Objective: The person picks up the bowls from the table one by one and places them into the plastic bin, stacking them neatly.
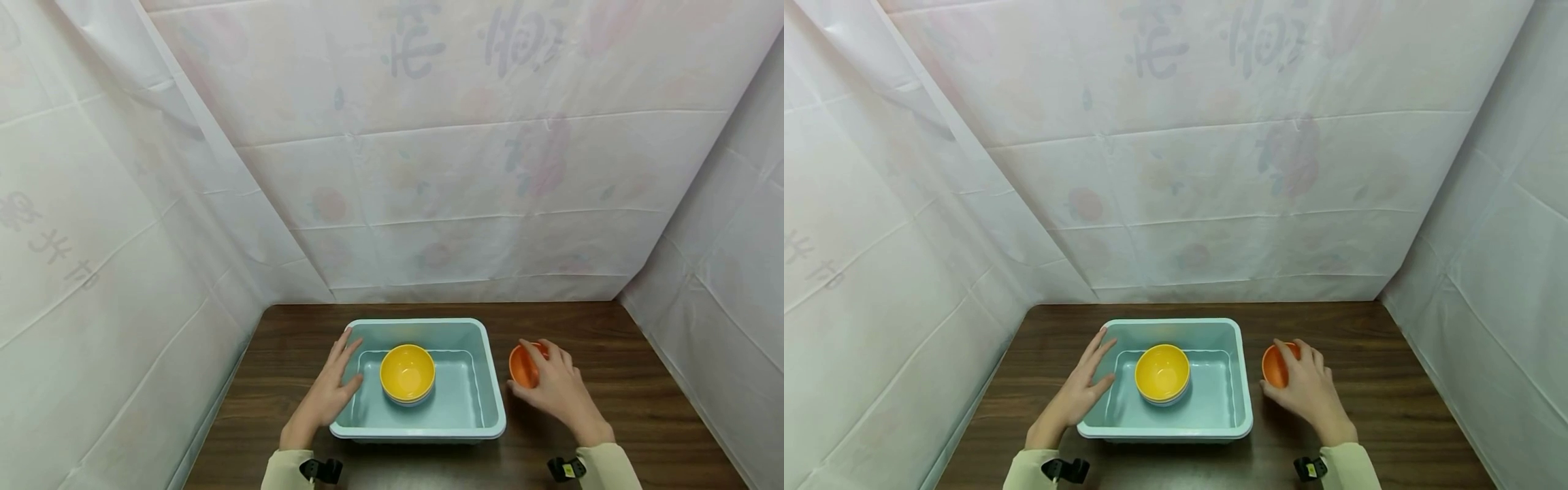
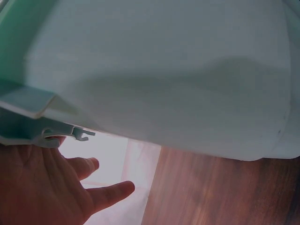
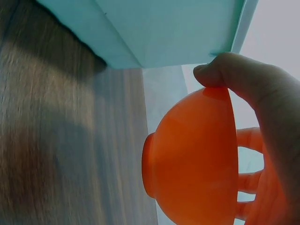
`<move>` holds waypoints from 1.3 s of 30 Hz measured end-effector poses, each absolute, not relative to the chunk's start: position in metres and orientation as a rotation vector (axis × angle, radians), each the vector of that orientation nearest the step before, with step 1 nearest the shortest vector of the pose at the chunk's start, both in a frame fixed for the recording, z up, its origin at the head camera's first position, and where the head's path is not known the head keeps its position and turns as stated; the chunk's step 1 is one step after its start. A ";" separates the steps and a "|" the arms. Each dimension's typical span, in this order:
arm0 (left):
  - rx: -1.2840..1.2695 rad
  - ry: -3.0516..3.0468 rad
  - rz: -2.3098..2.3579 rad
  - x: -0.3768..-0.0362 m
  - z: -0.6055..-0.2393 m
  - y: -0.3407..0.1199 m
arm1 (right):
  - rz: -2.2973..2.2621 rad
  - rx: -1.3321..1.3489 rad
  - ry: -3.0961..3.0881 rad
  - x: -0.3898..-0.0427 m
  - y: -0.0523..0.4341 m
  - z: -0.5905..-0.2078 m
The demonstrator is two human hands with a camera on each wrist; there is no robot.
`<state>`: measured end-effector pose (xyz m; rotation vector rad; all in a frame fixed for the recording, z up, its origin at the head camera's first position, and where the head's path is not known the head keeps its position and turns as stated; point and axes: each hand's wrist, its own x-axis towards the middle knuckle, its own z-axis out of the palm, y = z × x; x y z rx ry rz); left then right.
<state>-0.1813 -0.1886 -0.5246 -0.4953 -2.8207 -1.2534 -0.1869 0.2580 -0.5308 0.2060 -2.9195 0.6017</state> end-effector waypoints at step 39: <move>-0.511 -2.791 -1.247 -0.182 -0.529 -0.190 | 0.625 0.262 -2.843 -0.203 0.233 -0.488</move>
